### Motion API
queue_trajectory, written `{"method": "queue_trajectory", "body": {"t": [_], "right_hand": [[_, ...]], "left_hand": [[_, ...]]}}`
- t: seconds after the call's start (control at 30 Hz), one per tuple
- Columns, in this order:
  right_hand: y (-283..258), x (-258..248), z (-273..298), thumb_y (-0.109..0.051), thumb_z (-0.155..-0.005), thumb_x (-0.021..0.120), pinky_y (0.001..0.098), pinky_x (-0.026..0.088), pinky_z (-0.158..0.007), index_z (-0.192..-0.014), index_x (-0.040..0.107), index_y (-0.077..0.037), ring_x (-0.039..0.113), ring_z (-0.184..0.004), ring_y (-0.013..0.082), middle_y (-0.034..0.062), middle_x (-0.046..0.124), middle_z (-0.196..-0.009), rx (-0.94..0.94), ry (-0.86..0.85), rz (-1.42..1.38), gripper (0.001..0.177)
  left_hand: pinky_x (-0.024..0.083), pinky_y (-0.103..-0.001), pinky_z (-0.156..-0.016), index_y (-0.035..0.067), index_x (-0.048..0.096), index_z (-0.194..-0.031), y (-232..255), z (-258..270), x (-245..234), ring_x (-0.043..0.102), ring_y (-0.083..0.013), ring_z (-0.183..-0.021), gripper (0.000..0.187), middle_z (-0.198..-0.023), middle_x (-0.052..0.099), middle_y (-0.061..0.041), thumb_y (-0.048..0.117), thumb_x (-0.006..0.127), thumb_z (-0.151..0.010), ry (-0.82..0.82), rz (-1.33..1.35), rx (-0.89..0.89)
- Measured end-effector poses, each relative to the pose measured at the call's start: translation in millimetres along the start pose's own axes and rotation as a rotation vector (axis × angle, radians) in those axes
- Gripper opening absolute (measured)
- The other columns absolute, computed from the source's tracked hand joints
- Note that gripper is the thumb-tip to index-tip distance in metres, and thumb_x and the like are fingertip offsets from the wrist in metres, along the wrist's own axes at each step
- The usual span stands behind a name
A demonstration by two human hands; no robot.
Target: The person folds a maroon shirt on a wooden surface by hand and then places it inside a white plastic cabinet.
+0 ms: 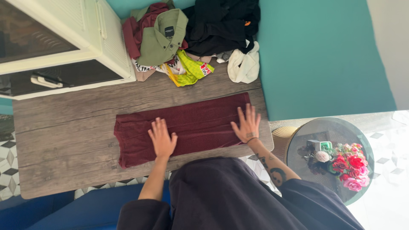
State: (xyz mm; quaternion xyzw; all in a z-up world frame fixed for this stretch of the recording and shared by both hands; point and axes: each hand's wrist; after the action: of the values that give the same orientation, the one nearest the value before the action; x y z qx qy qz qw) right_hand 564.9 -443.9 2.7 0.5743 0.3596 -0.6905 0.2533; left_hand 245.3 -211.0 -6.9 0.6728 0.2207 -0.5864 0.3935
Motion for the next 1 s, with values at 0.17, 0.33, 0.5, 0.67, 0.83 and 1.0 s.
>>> {"method": "queue_trajectory", "body": {"t": [0.17,0.33,0.5,0.67,0.83,1.0], "right_hand": [[-105.5,20.7,-9.7,-0.053,-0.095,0.055,0.063,0.018,-0.122,-0.157,0.035,-0.011,0.015,-0.157,0.0367,0.0158,0.02,-0.168,-0.182,-0.185,-0.028,0.078],[-150.8,44.8,-10.1,-0.042,-0.103,0.052,0.0568,0.02,-0.123,-0.159,0.038,-0.007,0.022,-0.157,0.0331,0.015,0.027,-0.17,-0.457,0.014,-0.076,0.068],[-99.8,16.8,-6.0,-0.045,-0.096,0.054,0.059,0.02,-0.12,-0.155,0.041,-0.017,0.023,-0.153,0.0341,0.0156,0.028,-0.165,-0.278,-0.064,-0.016,0.066],[-8.4,13.8,0.7,-0.042,-0.098,0.058,0.0643,0.02,-0.116,-0.154,0.043,-0.011,0.024,-0.151,0.0389,0.0229,0.026,-0.163,0.035,0.14,0.096,0.066],[26.0,25.7,45.9,-0.035,-0.099,0.065,0.0588,0.031,-0.115,-0.154,0.045,-0.007,0.037,-0.14,0.0451,0.0289,0.039,-0.152,0.289,0.349,-0.161,0.065],[7.2,20.7,81.2,-0.035,-0.086,0.075,0.0506,0.043,-0.101,-0.136,0.06,-0.009,0.05,-0.119,0.0422,0.0252,0.051,-0.124,0.484,0.287,-0.266,0.058]], "left_hand": [[0.015,-0.06,-0.123,0.003,0.03,-0.157,52.6,-13.1,24.5,0.017,-0.038,-0.155,0.076,-0.167,0.021,-0.019,0.037,0.056,-0.095,-0.103,0.013,0.228],[0.019,-0.055,-0.124,0.007,0.033,-0.159,67.0,-10.1,39.4,0.023,-0.0324,-0.156,0.064,-0.169,0.024,-0.012,0.027,0.048,-0.1,-0.131,-0.07,0.343],[0.021,-0.054,-0.125,0.011,0.033,-0.159,44.7,-9.0,27.5,0.025,-0.0304,-0.156,0.059,-0.17,0.025,-0.01,0.036,0.044,-0.107,-0.133,-0.024,0.332],[0.021,-0.055,-0.122,0.009,0.033,-0.158,42.2,-8.5,26.6,0.024,-0.0326,-0.153,0.068,-0.167,0.025,-0.013,0.047,0.045,-0.103,-0.166,-0.047,0.339],[0.02,-0.063,-0.119,0.011,0.038,-0.155,54.1,-13.1,27.7,0.026,-0.0378,-0.151,0.065,-0.164,0.027,-0.015,0.044,0.051,-0.101,-0.148,0.01,0.305],[0.022,-0.068,-0.117,0.013,0.054,-0.143,90.9,-45.7,35.9,0.031,-0.0404,-0.147,0.051,-0.161,0.032,-0.018,0.035,0.059,-0.097,-0.09,0.096,0.435]]}}
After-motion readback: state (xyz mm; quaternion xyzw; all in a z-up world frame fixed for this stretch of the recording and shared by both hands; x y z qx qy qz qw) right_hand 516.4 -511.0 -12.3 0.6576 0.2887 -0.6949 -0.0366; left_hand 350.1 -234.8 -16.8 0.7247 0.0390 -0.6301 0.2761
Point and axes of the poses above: each hand's wrist, its own z-axis away from the middle knuckle, its own x-axis out of the palm, y = z × x
